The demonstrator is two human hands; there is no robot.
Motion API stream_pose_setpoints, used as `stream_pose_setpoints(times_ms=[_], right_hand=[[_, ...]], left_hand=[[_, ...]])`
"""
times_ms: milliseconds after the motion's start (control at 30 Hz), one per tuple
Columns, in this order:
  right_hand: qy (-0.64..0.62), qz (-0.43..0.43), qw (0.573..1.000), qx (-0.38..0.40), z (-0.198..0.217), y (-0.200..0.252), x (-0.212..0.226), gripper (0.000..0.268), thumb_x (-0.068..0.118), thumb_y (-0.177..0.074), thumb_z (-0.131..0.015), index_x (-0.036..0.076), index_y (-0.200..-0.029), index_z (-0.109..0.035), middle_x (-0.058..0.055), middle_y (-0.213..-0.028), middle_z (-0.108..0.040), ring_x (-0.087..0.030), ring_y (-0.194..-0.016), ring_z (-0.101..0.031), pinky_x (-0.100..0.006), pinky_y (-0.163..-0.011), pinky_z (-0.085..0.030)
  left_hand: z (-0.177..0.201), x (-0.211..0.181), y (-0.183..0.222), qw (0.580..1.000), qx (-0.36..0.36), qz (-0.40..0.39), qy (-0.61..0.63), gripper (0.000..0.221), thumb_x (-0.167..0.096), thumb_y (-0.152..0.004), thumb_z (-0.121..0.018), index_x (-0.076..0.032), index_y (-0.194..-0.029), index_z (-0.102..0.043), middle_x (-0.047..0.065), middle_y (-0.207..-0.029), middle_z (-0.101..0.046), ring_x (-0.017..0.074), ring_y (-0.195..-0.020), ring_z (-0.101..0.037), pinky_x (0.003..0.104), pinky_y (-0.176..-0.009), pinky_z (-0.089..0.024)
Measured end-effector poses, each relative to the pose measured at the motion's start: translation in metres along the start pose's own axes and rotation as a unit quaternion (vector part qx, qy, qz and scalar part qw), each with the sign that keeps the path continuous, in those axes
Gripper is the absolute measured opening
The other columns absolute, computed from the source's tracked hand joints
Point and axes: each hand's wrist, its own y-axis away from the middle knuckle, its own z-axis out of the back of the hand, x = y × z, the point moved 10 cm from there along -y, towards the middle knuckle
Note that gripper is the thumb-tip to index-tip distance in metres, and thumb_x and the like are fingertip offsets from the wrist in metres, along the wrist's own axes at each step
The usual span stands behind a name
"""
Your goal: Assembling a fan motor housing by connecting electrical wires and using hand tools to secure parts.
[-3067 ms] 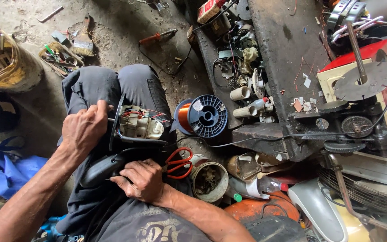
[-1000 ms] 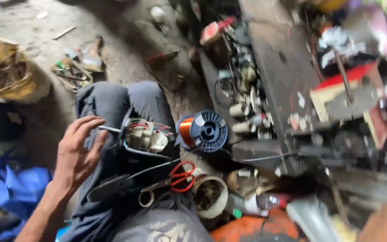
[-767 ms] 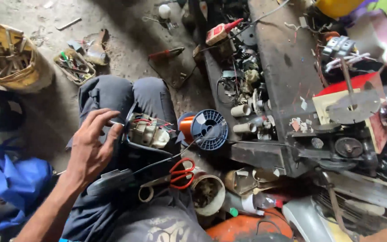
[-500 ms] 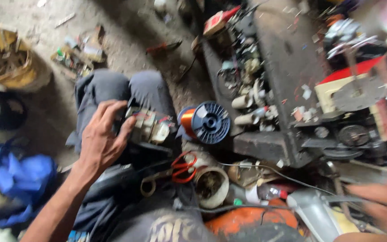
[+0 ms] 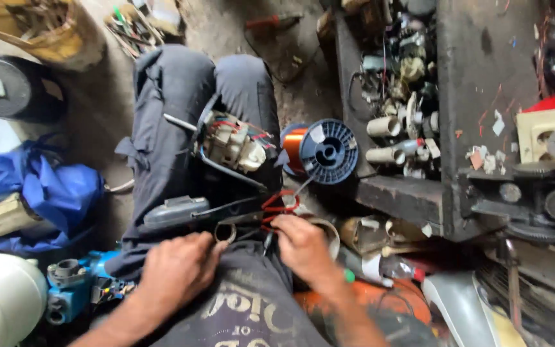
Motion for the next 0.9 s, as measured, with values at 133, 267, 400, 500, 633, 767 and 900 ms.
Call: stream_pose_setpoints(times_ms=[133,267,400,500,633,767,900], right_hand=[[0.020,-0.025,0.997,-0.064,-0.038,0.004,-0.018,0.037,-0.003,-0.092,-0.074,0.000,-0.128,-0.080,-0.015,-0.137,-0.080,-0.035,-0.121,-0.079,-0.041,-0.106,-0.064],[0.150,-0.022,0.986,-0.074,-0.032,0.003,-0.020,0.050,-0.001,-0.085,-0.069,0.004,-0.135,-0.074,-0.013,-0.139,-0.077,-0.036,-0.126,-0.073,-0.045,-0.107,-0.057],[0.141,-0.018,0.990,0.011,-0.043,-0.002,-0.054,0.053,0.007,-0.081,-0.076,0.009,-0.134,-0.075,-0.006,-0.128,-0.079,-0.030,-0.110,-0.065,-0.044,-0.093,-0.050],[0.006,-0.027,0.999,0.037,-0.038,-0.005,-0.067,0.042,0.003,-0.080,-0.077,0.002,-0.121,-0.080,-0.009,-0.121,-0.080,-0.030,-0.113,-0.070,-0.041,-0.103,-0.058],[-0.092,-0.107,0.989,0.032,-0.042,0.012,-0.091,0.042,-0.007,-0.084,-0.076,0.006,-0.124,-0.074,-0.007,-0.110,-0.071,-0.022,-0.092,-0.071,-0.036,-0.086,-0.060],[-0.313,-0.176,0.933,-0.013,-0.040,0.032,-0.098,0.039,0.006,-0.081,-0.105,0.006,-0.112,-0.082,-0.010,-0.090,-0.085,-0.019,-0.080,-0.084,-0.037,-0.082,-0.067],[-0.453,-0.188,0.871,-0.016,-0.050,0.019,-0.052,0.027,0.002,-0.082,-0.104,0.000,-0.097,-0.082,-0.017,-0.079,-0.082,-0.019,-0.068,-0.077,-0.035,-0.068,-0.066]], left_hand=[[-0.052,0.023,0.003,0.992,0.033,0.094,-0.074,0.060,-0.060,-0.110,-0.067,-0.011,-0.076,-0.073,0.016,-0.066,-0.078,0.0381,-0.050,-0.074,0.049,-0.044,-0.055],[-0.058,0.033,0.001,0.990,0.017,0.137,-0.036,0.064,-0.063,-0.107,-0.069,-0.008,-0.075,-0.068,0.018,-0.069,-0.077,0.0409,-0.052,-0.072,0.051,-0.049,-0.056],[-0.065,0.037,-0.004,0.991,-0.027,0.128,-0.011,0.054,-0.060,-0.103,-0.076,-0.010,-0.084,-0.066,0.016,-0.070,-0.077,0.0432,-0.053,-0.072,0.054,-0.050,-0.055],[-0.068,0.041,-0.001,0.990,-0.043,0.130,0.018,0.045,-0.053,-0.098,-0.079,-0.011,-0.083,-0.070,0.016,-0.069,-0.076,0.0438,-0.055,-0.071,0.054,-0.052,-0.055],[-0.061,0.038,0.001,0.990,-0.055,0.121,0.051,0.038,-0.043,-0.095,-0.080,-0.010,-0.080,-0.069,0.015,-0.065,-0.075,0.0412,-0.051,-0.068,0.052,-0.049,-0.051],[-0.030,0.018,0.008,0.984,-0.125,0.098,0.078,0.016,-0.042,-0.095,-0.080,-0.028,-0.103,-0.083,0.001,-0.079,-0.083,0.0330,-0.075,-0.085,0.045,-0.063,-0.068],[0.019,-0.010,0.003,0.959,-0.269,-0.014,0.092,0.009,-0.026,-0.093,-0.086,-0.027,-0.101,-0.083,-0.005,-0.069,-0.077,0.0194,-0.065,-0.080,0.028,-0.063,-0.064]])
